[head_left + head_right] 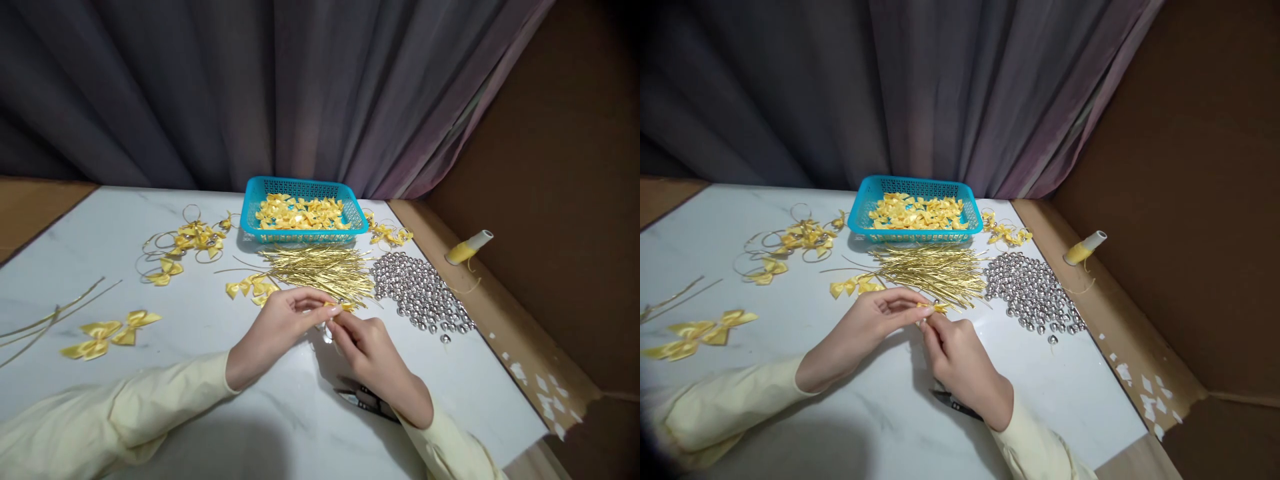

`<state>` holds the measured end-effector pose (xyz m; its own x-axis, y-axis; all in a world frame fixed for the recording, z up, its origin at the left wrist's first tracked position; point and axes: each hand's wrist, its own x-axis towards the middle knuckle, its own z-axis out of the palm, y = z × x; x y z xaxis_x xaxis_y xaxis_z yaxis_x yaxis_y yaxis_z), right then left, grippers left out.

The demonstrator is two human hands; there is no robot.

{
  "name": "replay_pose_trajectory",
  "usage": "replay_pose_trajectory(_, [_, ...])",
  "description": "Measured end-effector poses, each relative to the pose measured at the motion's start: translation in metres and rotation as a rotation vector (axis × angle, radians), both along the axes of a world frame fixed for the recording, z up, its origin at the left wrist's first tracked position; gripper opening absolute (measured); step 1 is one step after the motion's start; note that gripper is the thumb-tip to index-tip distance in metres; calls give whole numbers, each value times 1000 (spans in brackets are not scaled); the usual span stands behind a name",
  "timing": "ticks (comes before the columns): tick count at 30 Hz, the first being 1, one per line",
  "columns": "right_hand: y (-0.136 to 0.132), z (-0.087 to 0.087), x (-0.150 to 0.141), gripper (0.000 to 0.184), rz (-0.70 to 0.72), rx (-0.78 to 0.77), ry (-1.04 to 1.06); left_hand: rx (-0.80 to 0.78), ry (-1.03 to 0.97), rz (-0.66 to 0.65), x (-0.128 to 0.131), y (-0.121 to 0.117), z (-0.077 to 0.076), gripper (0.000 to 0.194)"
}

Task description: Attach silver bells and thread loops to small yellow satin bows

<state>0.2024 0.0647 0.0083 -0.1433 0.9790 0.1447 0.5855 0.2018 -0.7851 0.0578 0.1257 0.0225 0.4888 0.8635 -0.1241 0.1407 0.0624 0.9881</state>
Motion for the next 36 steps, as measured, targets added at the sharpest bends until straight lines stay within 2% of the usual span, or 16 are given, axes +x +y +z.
replay_pose_trajectory(12, [-2, -2, -3, 23, -60, 41, 11, 72, -7, 45, 1, 0, -4, 16])
replay_pose_trajectory(17, [-5, 3, 2, 30, -38, 49, -15, 75, 1, 48, 0, 4, 1, 16])
replay_pose_trajectory(23, [-9, 12, 12, 27, -43, 50, -29, 124, 64, 116, -4, 11, 9, 20])
replay_pose_trajectory(27, [-11, 19, 21, 23, -122, 74, 47, 204, 100, 144, -8, 15, 11, 19])
replay_pose_trajectory(32, [-19, 32, 31, 19, -304, 128, 231, 270, 148, 127, -12, 16, 14, 19])
replay_pose_trajectory(36, [-24, 46, 36, 16, -430, 241, 394, 294, 167, 85, -13, 14, 18, 19])
